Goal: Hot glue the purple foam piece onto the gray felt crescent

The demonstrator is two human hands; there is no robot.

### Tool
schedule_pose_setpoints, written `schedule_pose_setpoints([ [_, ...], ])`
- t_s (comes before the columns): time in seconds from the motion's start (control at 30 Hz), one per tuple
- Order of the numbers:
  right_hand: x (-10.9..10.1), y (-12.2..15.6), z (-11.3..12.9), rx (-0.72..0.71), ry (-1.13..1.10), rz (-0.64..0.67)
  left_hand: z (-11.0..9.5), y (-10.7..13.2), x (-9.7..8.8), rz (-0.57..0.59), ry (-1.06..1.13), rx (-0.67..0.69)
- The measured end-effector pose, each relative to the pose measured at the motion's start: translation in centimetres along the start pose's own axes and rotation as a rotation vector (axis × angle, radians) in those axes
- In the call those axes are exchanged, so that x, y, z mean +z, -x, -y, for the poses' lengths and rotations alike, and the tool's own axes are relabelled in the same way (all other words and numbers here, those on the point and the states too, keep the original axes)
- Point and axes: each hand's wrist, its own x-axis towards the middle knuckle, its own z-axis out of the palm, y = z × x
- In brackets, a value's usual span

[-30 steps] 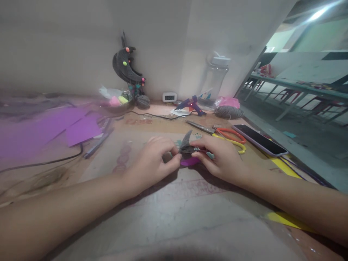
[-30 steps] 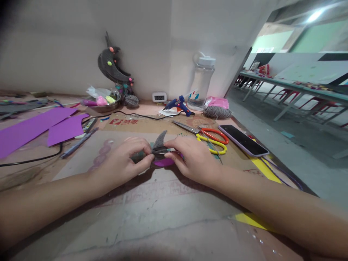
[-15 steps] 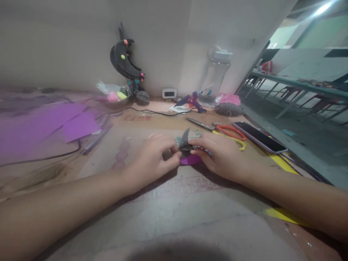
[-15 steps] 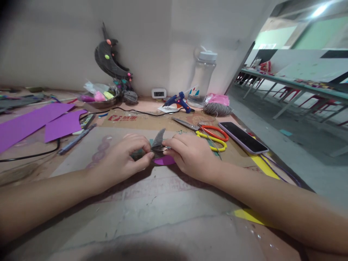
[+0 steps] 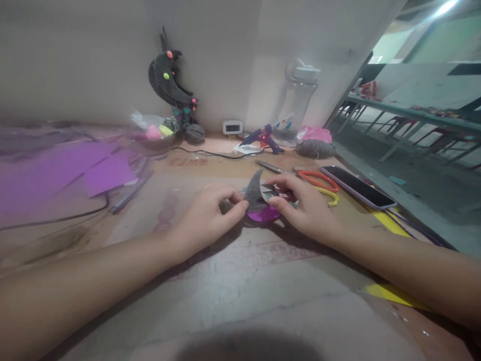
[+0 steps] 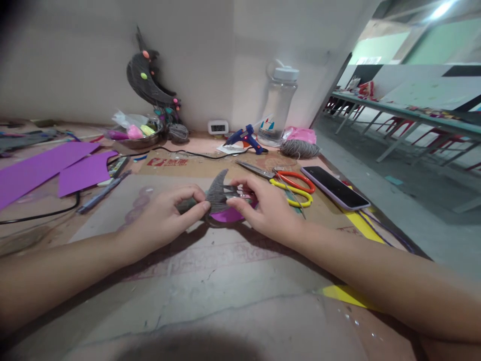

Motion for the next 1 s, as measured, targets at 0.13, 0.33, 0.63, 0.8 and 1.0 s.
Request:
schedule_pose_setpoints([
  [0.13, 0.08, -0.40, -0.04, -0.071, -0.038, 0.073, 0.19, -0.02, -0.02, 0.038, 0.069, -0.053],
  [0.33, 0.10, -0.58, -0.07, -0.060, -0.079, 0.072, 0.11, -0.04, -0.25, 0.059, 0.143, -0.018],
  [0.63, 0.05, -0.77, 0.19, 0.023, -0.130, 0.120, 0.03, 0.04, -0.15, 0.072, 0.123, -0.103],
  [0.8, 0.03, -0.79, 0.21, 0.061, -0.157, 0.132, 0.18, -0.05, -0.21, 0.092, 0.181, -0.084],
  [1.0, 0.12, -0.81, 0.26, 0.100, -0.193, 0.149, 0.20, -0.16, -0.24, 0.104, 0.248, -0.088],
])
